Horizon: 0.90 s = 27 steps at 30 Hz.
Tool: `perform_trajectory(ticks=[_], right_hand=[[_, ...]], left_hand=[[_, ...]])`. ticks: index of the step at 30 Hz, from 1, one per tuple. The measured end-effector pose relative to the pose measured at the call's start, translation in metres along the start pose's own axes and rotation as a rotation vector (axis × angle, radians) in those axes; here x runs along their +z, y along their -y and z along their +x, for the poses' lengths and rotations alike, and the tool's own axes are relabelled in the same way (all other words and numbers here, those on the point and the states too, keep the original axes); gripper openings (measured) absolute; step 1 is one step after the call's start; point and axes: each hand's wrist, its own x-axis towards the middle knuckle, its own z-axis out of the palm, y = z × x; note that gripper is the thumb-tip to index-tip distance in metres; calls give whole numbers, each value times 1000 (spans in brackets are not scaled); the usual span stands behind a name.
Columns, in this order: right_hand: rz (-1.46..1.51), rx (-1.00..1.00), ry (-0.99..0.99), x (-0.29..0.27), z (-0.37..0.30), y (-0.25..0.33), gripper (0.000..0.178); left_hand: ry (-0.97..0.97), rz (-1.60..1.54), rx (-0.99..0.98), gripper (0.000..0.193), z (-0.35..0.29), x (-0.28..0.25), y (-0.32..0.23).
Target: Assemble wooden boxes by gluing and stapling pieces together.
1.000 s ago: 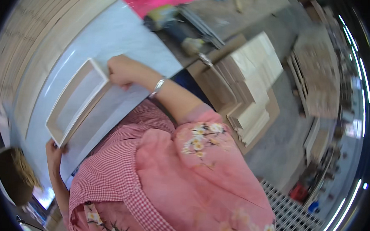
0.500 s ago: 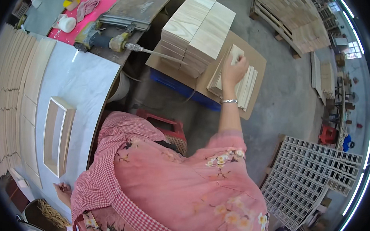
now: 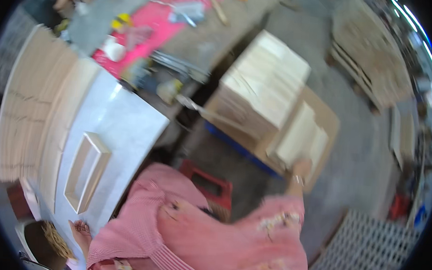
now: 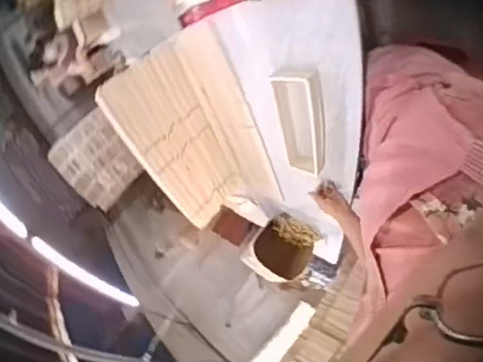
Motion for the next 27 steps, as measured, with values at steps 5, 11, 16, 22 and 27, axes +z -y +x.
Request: perform_trajectory(ticks=[5, 11, 16, 22, 27], right_hand=[[98, 278, 145, -9, -8, -14, 38], [547, 476, 323, -88, -18, 29, 41], [407, 406, 217, -23, -8, -7, 50], [453, 381, 78, -105, -9, 29, 47], [529, 427, 83, -78, 0, 8, 44]], left_hand=[[143, -42, -66, 37, 5, -29, 8], [94, 41, -60, 38, 7, -33, 6], [26, 65, -54, 39, 6, -9, 13], [141, 146, -66, 41, 57, -56, 13], [211, 140, -102, 41, 88, -93, 36]])
